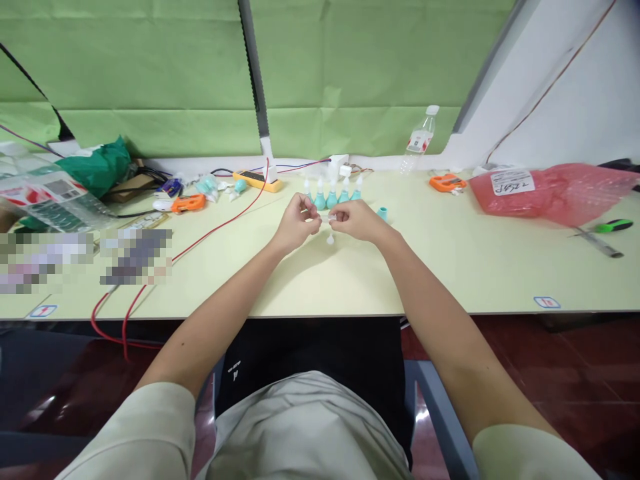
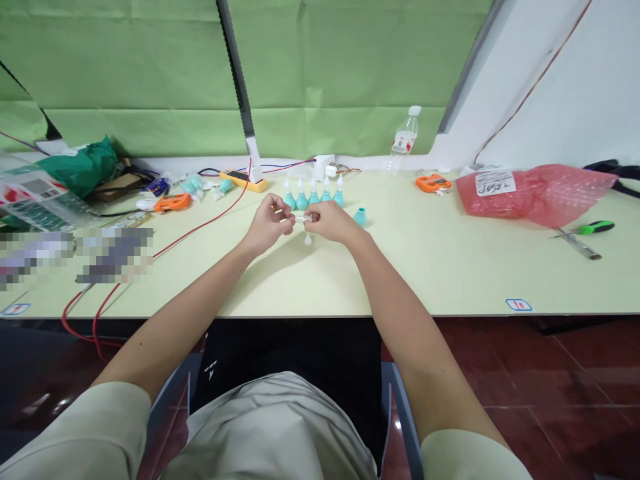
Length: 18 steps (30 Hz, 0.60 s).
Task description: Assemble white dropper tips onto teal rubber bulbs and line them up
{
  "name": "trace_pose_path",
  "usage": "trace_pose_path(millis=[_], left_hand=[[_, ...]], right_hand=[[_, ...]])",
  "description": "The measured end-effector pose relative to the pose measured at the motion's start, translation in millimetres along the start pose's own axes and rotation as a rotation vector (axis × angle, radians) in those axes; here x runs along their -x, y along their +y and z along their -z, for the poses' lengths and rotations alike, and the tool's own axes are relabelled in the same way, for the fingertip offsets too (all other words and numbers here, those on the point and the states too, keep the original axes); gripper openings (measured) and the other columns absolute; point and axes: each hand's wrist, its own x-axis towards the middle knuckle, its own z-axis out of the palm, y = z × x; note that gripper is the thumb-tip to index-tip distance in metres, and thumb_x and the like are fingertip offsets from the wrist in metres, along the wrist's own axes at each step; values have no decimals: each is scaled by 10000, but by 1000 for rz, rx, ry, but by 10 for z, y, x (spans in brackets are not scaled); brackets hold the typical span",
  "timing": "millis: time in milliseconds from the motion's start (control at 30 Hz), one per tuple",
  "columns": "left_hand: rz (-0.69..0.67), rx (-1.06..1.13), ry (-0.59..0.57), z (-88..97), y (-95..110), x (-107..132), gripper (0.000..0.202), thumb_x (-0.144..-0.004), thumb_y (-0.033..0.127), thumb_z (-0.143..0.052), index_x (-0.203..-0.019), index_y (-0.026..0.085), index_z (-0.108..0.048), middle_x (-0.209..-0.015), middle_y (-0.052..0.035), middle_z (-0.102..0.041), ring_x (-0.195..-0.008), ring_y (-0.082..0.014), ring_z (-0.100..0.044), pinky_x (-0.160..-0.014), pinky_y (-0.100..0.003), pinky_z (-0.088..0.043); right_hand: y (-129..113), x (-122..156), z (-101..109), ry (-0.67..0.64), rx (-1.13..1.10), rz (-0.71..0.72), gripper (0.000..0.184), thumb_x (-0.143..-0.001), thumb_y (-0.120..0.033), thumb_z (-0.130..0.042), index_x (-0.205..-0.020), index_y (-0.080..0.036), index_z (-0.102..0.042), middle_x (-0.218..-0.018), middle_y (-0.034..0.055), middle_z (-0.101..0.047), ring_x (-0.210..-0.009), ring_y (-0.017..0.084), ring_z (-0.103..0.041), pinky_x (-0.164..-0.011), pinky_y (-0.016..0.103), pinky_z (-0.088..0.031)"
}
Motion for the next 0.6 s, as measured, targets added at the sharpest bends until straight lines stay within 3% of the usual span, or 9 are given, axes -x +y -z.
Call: trace_pose_path(millis=[133, 300, 400, 600], left_hand=[[19, 102, 23, 26, 23, -28, 412, -706, 194, -705, -920, 240, -356, -875, 35, -484, -650, -68, -494, -540, -230, -440], [42, 54, 4, 79, -14, -54, 413, -719, 214, -707, -1017, 240, -423, -1036, -33, -626, -704, -85, -563, -614, -263, -489], [32, -16, -3, 117, -103, -74, 372, -726, 195, -694, -1032, 220, -484, -969, -46, -683, -773, -118, -623, -678, -272, -494], [-31, -287, 5, 162, -320, -108, 234, -747, 163, -657, -966, 190, -578, -882, -35, -700, -800, -134, -651, -763, -287, -497]], right_hand=[[78, -24, 40, 54, 80, -16, 158, -739, -249, -633, -831, -162, -728, -687, -2, -608, -644, 145, -507, -619, 275, -361], [142, -44, 121, 237, 81, -56, 158, -772, -285, -625, -796, -156, -711, -671, 6, -590, -647, 152, -497, -625, 282, -364], [144, -48, 154, 312, 78, -89, 149, -769, -275, -625, -792, -153, -707, -672, 9, -588, -649, 154, -496, -633, 288, -373], [131, -41, 166, 332, 67, -122, 146, -770, -269, -626, -799, -150, -704, -664, 15, -580, -645, 158, -501, -629, 298, -373]])
